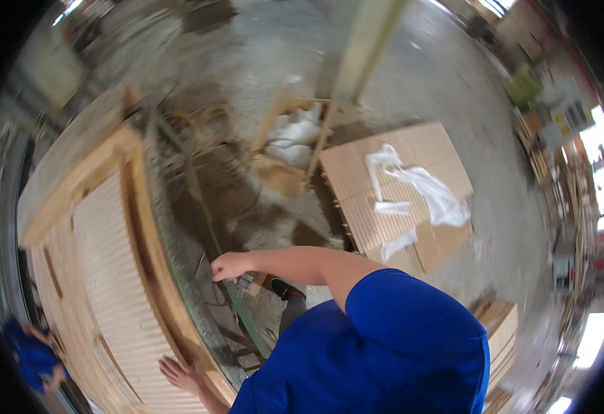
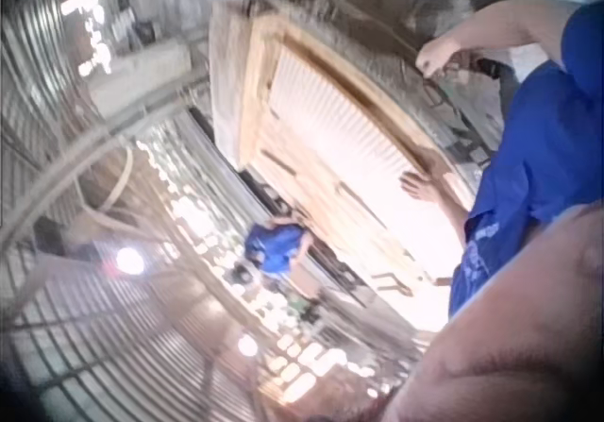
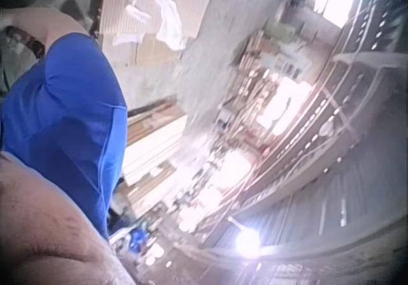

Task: The person assembles wooden slats into a panel on a workbench, using a hammer to tap pieces into place and a nail gun to secure them. They repeatedly lift the completed panel, place it on the floor, and return to the workbench to continue assembly.

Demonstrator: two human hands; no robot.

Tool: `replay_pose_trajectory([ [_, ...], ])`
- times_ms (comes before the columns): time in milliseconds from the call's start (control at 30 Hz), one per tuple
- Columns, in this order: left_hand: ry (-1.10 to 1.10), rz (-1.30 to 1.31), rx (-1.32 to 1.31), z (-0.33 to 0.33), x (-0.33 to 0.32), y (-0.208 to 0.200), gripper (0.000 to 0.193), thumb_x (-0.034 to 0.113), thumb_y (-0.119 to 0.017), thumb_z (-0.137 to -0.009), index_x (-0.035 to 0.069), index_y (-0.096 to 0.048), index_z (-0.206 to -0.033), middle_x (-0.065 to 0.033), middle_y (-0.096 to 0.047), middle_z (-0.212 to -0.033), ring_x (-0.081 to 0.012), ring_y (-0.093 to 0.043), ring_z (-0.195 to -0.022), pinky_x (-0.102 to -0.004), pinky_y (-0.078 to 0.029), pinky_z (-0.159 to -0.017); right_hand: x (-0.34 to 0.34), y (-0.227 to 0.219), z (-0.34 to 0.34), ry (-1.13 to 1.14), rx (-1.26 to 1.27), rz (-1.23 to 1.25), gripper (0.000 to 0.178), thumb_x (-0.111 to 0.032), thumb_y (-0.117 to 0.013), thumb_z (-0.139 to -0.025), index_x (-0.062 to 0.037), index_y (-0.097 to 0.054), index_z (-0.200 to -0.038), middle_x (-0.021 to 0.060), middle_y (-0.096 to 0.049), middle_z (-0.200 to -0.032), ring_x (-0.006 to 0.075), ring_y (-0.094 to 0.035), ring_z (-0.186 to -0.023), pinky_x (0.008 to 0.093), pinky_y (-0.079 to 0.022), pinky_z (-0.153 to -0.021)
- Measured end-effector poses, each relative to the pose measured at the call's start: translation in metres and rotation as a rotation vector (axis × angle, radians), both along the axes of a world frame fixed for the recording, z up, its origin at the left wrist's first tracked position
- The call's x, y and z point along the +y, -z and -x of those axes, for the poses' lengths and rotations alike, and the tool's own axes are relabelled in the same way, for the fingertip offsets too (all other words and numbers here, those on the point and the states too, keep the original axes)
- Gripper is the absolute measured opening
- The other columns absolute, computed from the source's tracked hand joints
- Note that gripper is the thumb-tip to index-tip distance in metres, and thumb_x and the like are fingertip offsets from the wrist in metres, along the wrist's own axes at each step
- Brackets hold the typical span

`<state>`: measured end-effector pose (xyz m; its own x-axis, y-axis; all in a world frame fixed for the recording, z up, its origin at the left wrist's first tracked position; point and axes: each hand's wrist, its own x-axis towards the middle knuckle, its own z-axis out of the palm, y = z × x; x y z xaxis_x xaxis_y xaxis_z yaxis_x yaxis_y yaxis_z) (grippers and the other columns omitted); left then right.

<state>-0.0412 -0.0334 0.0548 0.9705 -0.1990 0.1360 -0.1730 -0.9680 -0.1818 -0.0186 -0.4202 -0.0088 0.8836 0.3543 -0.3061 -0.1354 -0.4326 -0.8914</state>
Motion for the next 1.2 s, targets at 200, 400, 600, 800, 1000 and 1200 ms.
replay_pose_trajectory([
  [200,0.13,-0.098,-0.081,0.008,-0.114,-0.002,0.044,0.025,-0.042,-0.094,0.006,-0.037,-0.132,-0.0137,-0.039,-0.133,-0.033,-0.035,-0.122,-0.0427,-0.033,-0.097,-0.226,0.118,0.304,1.173,0.53,0.571,0.029,-0.023,-0.052,-0.076,-0.0023,-0.065,-0.091,0.0196,-0.063,-0.095,0.0351,-0.061,-0.088,0.0439,-0.049,-0.077],
  [400,0.954,0.216,0.86,0.098,-0.368,0.042,0.032,0.015,-0.053,-0.085,0.0,-0.05,-0.113,-0.0176,-0.048,-0.116,-0.035,-0.042,-0.111,-0.0431,-0.031,-0.096,-0.28,0.131,0.568,1.514,0.884,0.455,0.03,-0.023,-0.049,-0.078,-0.0023,-0.064,-0.093,0.0192,-0.062,-0.1,0.0348,-0.058,-0.096,0.0436,-0.046,-0.084],
  [600,0.973,0.106,1.453,0.196,-0.525,0.077,0.033,0.018,-0.056,-0.083,0.004,-0.052,-0.113,-0.016,-0.047,-0.117,-0.0344,-0.044,-0.11,-0.0391,-0.036,-0.094,-0.28,0.228,0.706,1.28,0.995,0.622,0.028,-0.02,-0.05,-0.077,-0.0025,-0.064,-0.093,0.0141,-0.06,-0.097,0.0285,-0.056,-0.096,0.0417,-0.045,-0.085],
  [800,1.133,-0.218,1.344,0.21,-0.634,0.151,0.037,0.019,-0.058,-0.08,0.005,-0.052,-0.114,-0.0198,-0.045,-0.118,-0.036,-0.044,-0.11,-0.0396,-0.037,-0.093,-0.343,0.267,0.726,2.269,0.882,-0.351,0.024,-0.026,-0.055,-0.079,-0.005,-0.065,-0.086,0.006,-0.059,-0.082,0.0177,-0.055,-0.086,0.0363,-0.051,-0.069],
  [1000,1.429,-0.246,1.123,0.218,-0.794,0.307,0.053,0.017,-0.06,-0.079,0.008,-0.04,-0.127,-0.0215,-0.032,-0.132,-0.0408,-0.039,-0.115,-0.0432,-0.036,-0.095,-0.417,0.33,0.755,2.349,0.679,0.077,0.026,-0.027,-0.06,-0.076,-0.0105,-0.063,-0.096,0.0093,-0.047,-0.12,0.025,-0.051,-0.104,0.0415,-0.049,-0.079],
  [1200,1.756,-0.392,0.768,0.294,-0.928,0.415,0.076,0.01,-0.069,-0.068,0.026,-0.034,-0.134,-0.0111,-0.017,-0.144,-0.0396,-0.038,-0.116,-0.0432,-0.043,-0.092,-0.539,0.388,0.703,1.712,0.562,0.651,0.022,-0.02,-0.06,-0.074,-0.012,-0.065,-0.093,0.0029,-0.021,-0.146,0.0286,-0.04,-0.119,0.0393,-0.043,-0.091],
])
